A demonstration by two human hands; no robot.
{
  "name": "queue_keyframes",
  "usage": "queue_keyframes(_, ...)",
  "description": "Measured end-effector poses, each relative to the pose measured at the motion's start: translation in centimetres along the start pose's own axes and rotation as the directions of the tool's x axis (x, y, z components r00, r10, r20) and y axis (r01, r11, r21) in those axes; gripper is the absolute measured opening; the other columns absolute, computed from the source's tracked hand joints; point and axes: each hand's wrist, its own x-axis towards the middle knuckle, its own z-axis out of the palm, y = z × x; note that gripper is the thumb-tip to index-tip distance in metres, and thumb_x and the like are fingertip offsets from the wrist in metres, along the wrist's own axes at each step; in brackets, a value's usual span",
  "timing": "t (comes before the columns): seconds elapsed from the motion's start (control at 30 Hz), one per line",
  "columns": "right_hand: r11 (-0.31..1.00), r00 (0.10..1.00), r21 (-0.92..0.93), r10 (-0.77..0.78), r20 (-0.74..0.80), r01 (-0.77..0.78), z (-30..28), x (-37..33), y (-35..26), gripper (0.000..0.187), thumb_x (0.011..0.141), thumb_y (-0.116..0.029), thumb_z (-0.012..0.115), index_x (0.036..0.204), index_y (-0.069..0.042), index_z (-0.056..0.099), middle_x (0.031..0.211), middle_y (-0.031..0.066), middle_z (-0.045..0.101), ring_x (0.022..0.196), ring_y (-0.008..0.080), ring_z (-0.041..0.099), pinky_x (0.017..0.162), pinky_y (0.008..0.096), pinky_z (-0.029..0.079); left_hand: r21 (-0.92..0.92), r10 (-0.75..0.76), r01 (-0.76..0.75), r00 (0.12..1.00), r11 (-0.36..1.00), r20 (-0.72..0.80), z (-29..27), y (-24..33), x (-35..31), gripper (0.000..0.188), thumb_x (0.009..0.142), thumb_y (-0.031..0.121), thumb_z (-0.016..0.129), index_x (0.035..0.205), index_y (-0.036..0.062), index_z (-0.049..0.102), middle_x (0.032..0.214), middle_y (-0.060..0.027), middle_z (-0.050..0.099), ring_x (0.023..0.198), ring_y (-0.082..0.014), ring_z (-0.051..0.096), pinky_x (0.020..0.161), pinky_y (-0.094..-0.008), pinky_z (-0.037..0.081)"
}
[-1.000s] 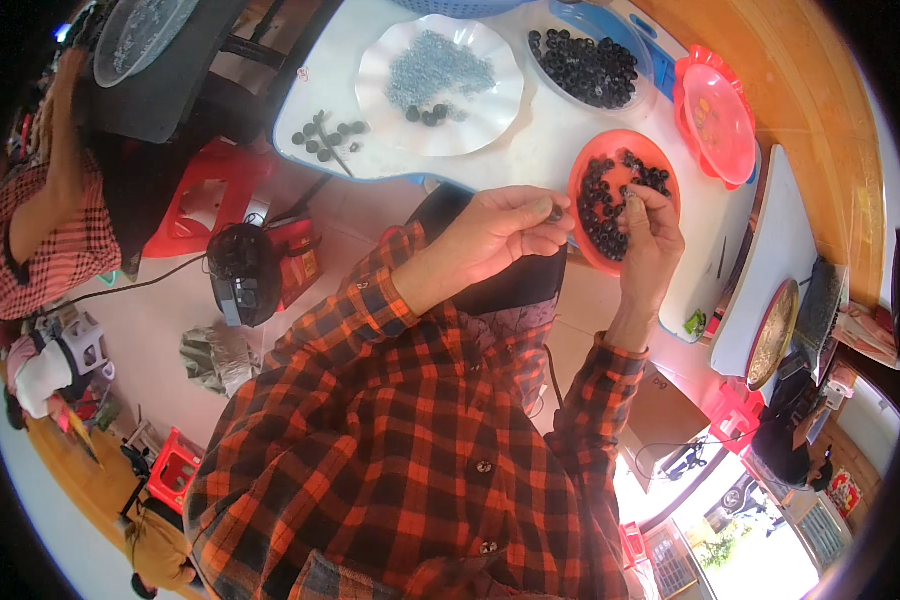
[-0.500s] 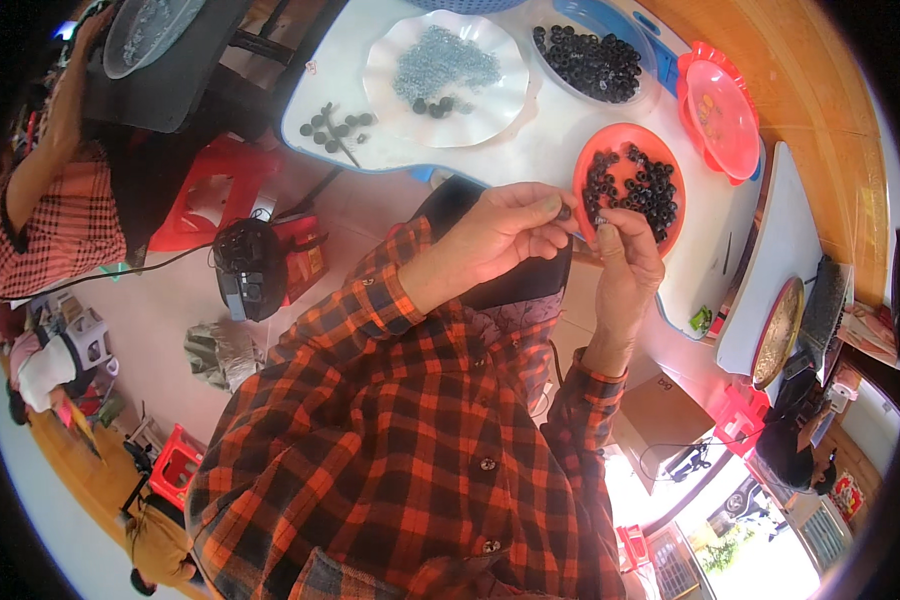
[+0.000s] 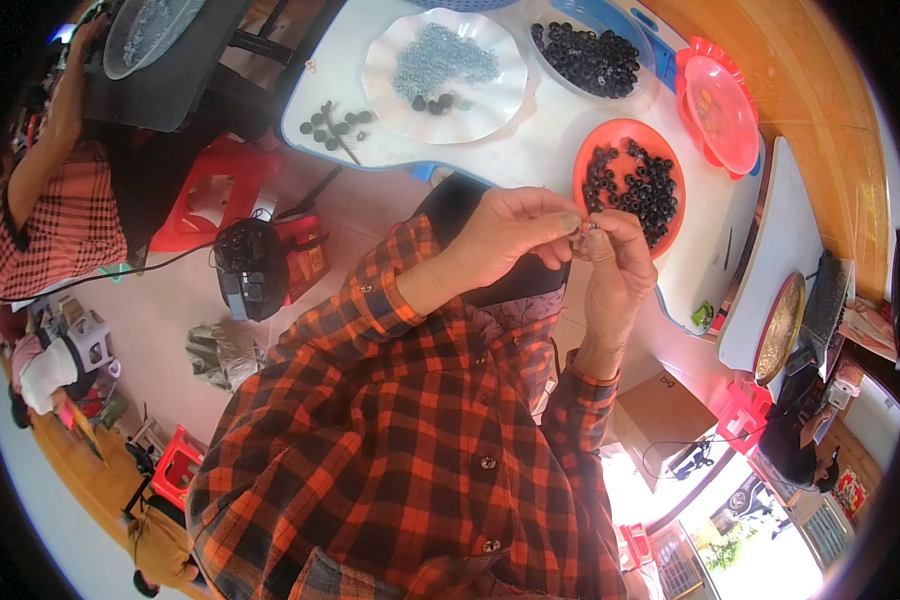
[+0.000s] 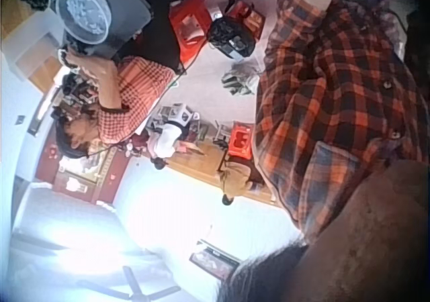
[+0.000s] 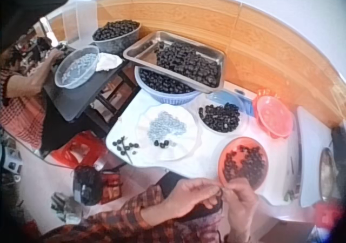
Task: Sorting and inspecting small black rubber or plastic components at a work table.
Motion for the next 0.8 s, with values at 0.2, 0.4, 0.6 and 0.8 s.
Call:
queue_keyframes(0.2, 0.980, 0.995, -0.171, -0.102, 0.022, 0.104, 0.3, -0.3, -0.3, 0.016, 0.089, 0.006, 0.065, 0.103, -0.001, 0.066, 0.101, 0.0052, 0.058, 0.082, 0.0098, 0.059, 0.071, 0.0227, 0.048, 0.219, 0.069, -0.068, 0.998, 0.973, 0.002, 0.2, -0.1, -0.3, 0.021, 0.096, 0.010, 0.064, 0.110, -0.0051, 0.066, 0.092, -0.0082, 0.069, 0.071, -0.0099, 0.065, 0.060, -0.0226, 0.055)
queue_keyframes(0.4, 0.926, 0.980, -0.329, -0.197, 0.003, 0.187, 1.0, -0.8, -0.9, 0.015, 0.087, 0.006, 0.066, 0.100, -0.002, 0.066, 0.099, 0.0067, 0.057, 0.083, 0.0098, 0.059, 0.071, 0.0224, 0.047, 0.204, 0.032, -0.035, 0.999, 0.978, 0.017, -0.2, -0.3, -0.3, 0.021, 0.097, 0.012, 0.063, 0.109, -0.0045, 0.065, 0.089, -0.0073, 0.067, 0.069, -0.0090, 0.063, 0.058, -0.0217, 0.053)
queue_keyframes(0.6, 0.948, 0.975, -0.272, -0.198, -0.105, 0.163, 0.8, -1.0, 0.0, 0.016, 0.087, 0.006, 0.067, 0.100, -0.003, 0.066, 0.098, 0.0057, 0.056, 0.084, 0.0106, 0.055, 0.071, 0.0226, 0.046, -0.247, -0.093, 0.113, 0.992, 0.962, 0.090, -0.6, -0.3, 0.1, 0.027, 0.100, 0.018, 0.058, 0.112, -0.0056, 0.064, 0.091, -0.0091, 0.066, 0.070, -0.0110, 0.064, 0.059, -0.0226, 0.054)
queue_keyframes(0.8, 0.969, 0.984, -0.222, -0.139, -0.113, 0.111, 0.9, -0.9, -0.3, 0.015, 0.087, 0.006, 0.067, 0.100, -0.002, 0.066, 0.097, 0.0051, 0.056, 0.086, 0.0110, 0.055, 0.073, 0.0235, 0.047, -0.353, -0.131, 0.156, 0.987, 0.923, 0.092, -0.6, -0.1, 0.1, 0.032, 0.102, 0.019, 0.053, 0.120, -0.0067, 0.061, 0.097, -0.0098, 0.067, 0.077, -0.0128, 0.067, 0.069, -0.0255, 0.057)
